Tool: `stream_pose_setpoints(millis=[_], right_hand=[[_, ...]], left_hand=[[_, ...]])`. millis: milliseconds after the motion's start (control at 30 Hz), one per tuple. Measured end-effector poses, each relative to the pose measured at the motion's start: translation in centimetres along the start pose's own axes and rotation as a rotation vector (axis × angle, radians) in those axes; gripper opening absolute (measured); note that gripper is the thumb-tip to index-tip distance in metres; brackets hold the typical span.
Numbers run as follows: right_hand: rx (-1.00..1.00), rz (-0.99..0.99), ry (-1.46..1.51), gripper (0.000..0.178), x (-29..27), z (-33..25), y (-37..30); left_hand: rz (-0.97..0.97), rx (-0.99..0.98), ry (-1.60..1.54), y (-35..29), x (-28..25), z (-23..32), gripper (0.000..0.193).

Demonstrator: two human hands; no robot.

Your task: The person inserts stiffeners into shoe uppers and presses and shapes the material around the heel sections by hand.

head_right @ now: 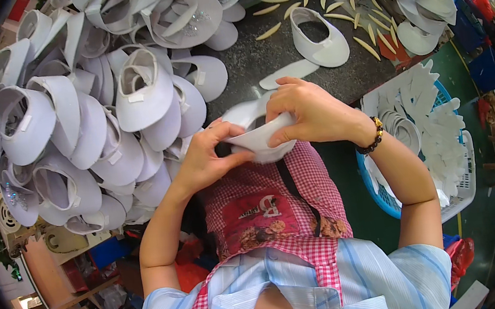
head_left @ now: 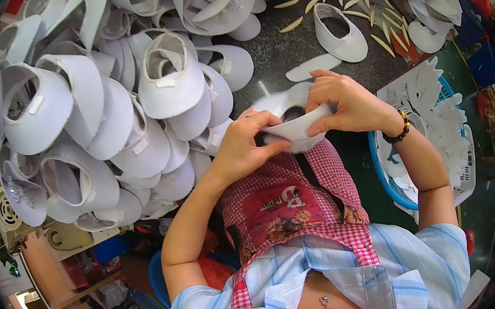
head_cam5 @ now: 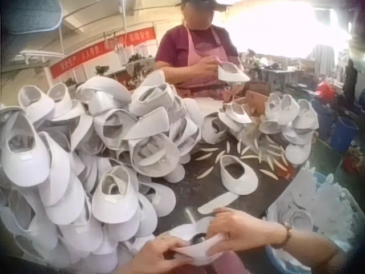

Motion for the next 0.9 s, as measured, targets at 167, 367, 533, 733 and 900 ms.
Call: stream_pose_setpoints(millis=[167, 367, 533, 733, 900], right_hand=[[0.110, -0.031, 0.231, 0.026, 0.9, 0.1, -0.5], [0.101, 0.165, 0.001, 0.021, 0.7, -1.9, -1.2], [0.063, 0.472, 0.550, 0.021, -4.2, -1.8, 0.4], [0.203, 0.382, -0.262, 0.025, -6.3, 11.0, 8.1], [0.210, 0.464, -1.061, 0.017, -3.9, 14.1, 12.0]], left_hand=[[0.019, -0.128, -0.413, -0.4, 1.3, -0.3, 0.024], [0.012, -0.085, -0.358, -0.1, 0.9, 0.4, 0.030], [0.176, 0.244, 0.227, 1.7, -2.4, 5.8, 0.030], [0.066, 0.599, 0.796, 0.4, 1.4, 5.4, 0.020], [-0.117, 0.493, 1.149, -1.9, 2.6, 0.3, 0.023]])
Point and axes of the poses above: each hand's wrist, its own y-axis towards the middle knuckle, its own x-axis out of the palm, z = x × y, the point moved 5 cm from there along y, towards the middle knuckle, and after that the axes turned 10 degrees about x, right-handed, at the moved point
